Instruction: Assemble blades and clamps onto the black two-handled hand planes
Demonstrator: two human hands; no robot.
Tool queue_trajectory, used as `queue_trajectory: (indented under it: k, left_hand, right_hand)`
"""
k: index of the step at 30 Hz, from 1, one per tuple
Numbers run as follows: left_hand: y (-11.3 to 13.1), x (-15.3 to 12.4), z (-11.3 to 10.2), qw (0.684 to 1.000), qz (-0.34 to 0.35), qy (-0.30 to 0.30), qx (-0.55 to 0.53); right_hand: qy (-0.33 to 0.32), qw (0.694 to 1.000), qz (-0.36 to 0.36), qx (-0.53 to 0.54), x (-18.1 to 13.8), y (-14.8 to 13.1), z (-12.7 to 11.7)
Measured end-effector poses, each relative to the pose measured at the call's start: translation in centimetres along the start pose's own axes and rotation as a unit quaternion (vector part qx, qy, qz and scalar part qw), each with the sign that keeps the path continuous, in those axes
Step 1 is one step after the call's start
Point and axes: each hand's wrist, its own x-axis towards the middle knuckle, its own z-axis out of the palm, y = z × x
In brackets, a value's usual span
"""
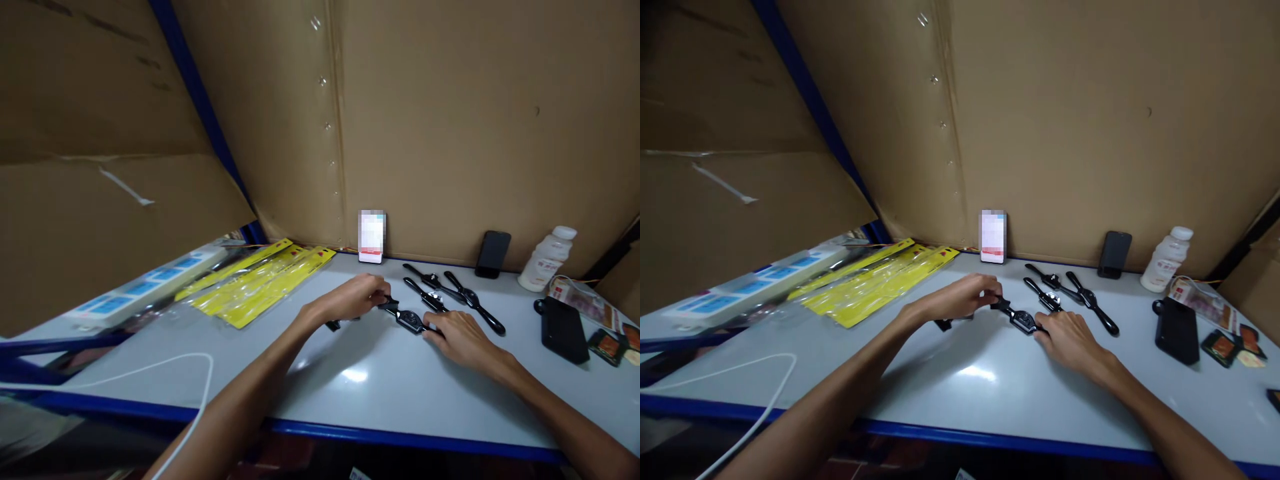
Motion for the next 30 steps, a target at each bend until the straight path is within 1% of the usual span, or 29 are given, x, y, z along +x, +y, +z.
queue_trajectory:
  k: [2,4,9,12,14,16,18,19,20,21,23,25,27,30]
  left_hand:
    - [0.4,0.4,0.6,0.999,0.023,0.026,-0.002]
    - [1.0,0.8,1.6,0.999,0.036,0.031,-0.009]
    - [1.8,1.7,4.0,0.999,0.040,0.000,-0.002]
    - [1.8,1.9,4.7,0.999,0.041,-0.020,0.007]
    - [1.6,1.8,4.5,0.999,0.034,-0.015,0.000]
    - [1.2,1.6,3.8,1.000,0.020,0.013,-0.006]
    - [0.3,1.3,2.5,0.999,-0.006,0.050,0.012]
    - [-0.3,1.1,1.8,0.997,-0.024,0.061,0.031]
    - [-0.9,0.9,1.0,0.996,-0.047,0.060,0.051]
    - [-1.5,0.6,0.3,0.994,-0.070,0.046,0.066]
    - [-2.7,0.0,-0.9,0.990,-0.115,-0.008,0.081]
    - [-3.4,-0.6,-1.5,0.984,-0.148,-0.059,0.085]
    - [-3.8,-1.1,-1.7,0.977,-0.168,-0.100,0.083]
    - [-3.8,-1.6,-1.5,0.970,-0.180,-0.145,0.078]
  right_hand:
    - [0.001,1.000,0.001,0.007,-0.1,-0.3,-0.2]
    - [0.001,1.000,-0.003,0.020,-0.1,-0.6,-0.3]
    - [0.004,0.999,-0.022,0.033,-0.1,-0.6,-0.1]
    - [0.002,0.999,-0.018,0.030,0.0,-0.3,0.1]
    - [-0.003,1.000,-0.013,0.029,0.0,-0.3,0.2]
    - [-0.007,0.999,-0.012,0.030,0.1,-0.3,0.1]
    - [-0.009,0.999,-0.012,0.031,0.0,-0.2,0.0]
    - [-0.009,0.999,-0.009,0.029,0.0,-0.1,-0.1]
    - [-0.011,1.000,-0.005,0.024,0.0,0.0,-0.2]
    - [-0.009,1.000,0.004,0.016,0.0,0.2,-0.2]
    - [-0.006,1.000,0.021,-0.005,0.0,0.6,-0.3]
    - [-0.005,0.999,0.037,-0.025,0.0,1.1,-0.3]
    - [-0.005,0.998,0.048,-0.040,0.1,1.6,-0.2]
    - [-0.003,0.997,0.050,-0.055,0.2,2.1,0.1]
